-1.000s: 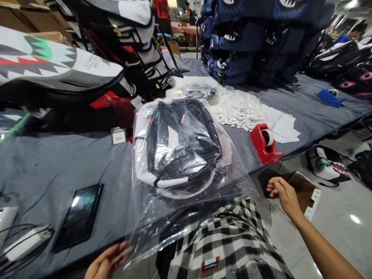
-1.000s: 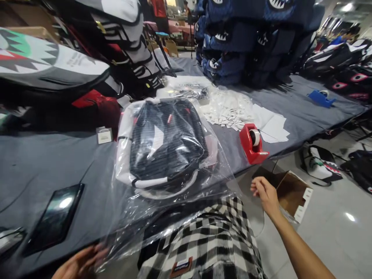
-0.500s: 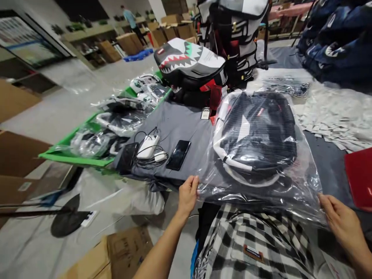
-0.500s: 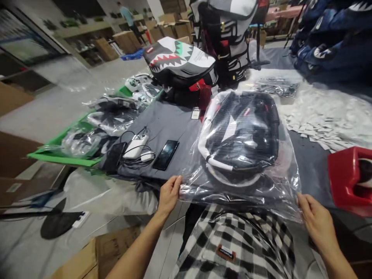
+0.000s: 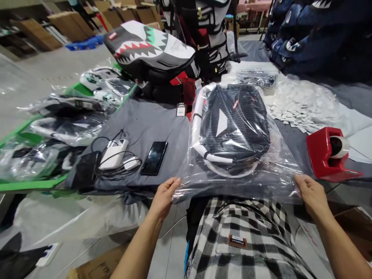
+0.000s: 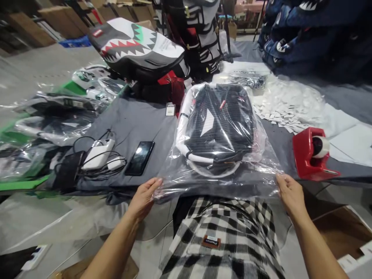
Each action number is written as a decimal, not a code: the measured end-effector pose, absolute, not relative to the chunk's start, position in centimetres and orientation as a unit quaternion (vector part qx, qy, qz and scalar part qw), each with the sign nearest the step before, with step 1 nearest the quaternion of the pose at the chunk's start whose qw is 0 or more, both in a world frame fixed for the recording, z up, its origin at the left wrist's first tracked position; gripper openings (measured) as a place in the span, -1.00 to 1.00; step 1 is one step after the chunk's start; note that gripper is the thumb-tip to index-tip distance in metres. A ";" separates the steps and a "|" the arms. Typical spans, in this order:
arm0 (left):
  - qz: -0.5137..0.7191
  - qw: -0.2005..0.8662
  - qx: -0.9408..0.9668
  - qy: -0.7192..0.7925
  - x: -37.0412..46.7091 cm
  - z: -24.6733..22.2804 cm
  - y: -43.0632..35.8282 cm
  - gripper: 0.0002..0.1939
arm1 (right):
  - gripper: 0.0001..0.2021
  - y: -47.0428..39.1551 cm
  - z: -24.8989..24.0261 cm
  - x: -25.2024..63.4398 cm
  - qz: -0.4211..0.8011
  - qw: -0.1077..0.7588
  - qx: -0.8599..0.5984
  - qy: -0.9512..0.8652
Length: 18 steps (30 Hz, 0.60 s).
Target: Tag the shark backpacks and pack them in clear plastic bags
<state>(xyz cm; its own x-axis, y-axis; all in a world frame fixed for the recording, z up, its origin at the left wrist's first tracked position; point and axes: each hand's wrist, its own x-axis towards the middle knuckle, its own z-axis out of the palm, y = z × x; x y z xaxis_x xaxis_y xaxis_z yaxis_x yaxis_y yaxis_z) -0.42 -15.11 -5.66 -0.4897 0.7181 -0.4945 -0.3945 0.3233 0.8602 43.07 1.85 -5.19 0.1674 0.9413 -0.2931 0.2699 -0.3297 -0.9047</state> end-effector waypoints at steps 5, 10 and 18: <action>0.533 0.407 0.242 0.701 -1.7 -7.2 -15.6 -0.44 | -0.38 2.0 -5.8 45.1 0.492 0.347 -0.663 -0.445; 0.396 -0.047 0.563 0.724 -4.6 -9.3 -17.7 -0.78 | -0.41 0.8 -7.6 48.0 0.162 0.398 -0.622 -0.654; 0.371 0.025 0.727 0.577 -5.1 -7.3 -16.9 -0.72 | -0.88 -0.4 -6.4 47.1 0.127 0.431 -0.434 -0.781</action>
<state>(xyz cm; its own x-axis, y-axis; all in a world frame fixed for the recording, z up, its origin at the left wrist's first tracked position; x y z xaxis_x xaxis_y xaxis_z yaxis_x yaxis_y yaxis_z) -5.12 -16.85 -7.32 0.0590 0.8579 0.5103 0.8210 -0.3325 0.4641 47.14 -0.41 -6.44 -0.2524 0.7871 0.5629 0.5674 0.5916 -0.5728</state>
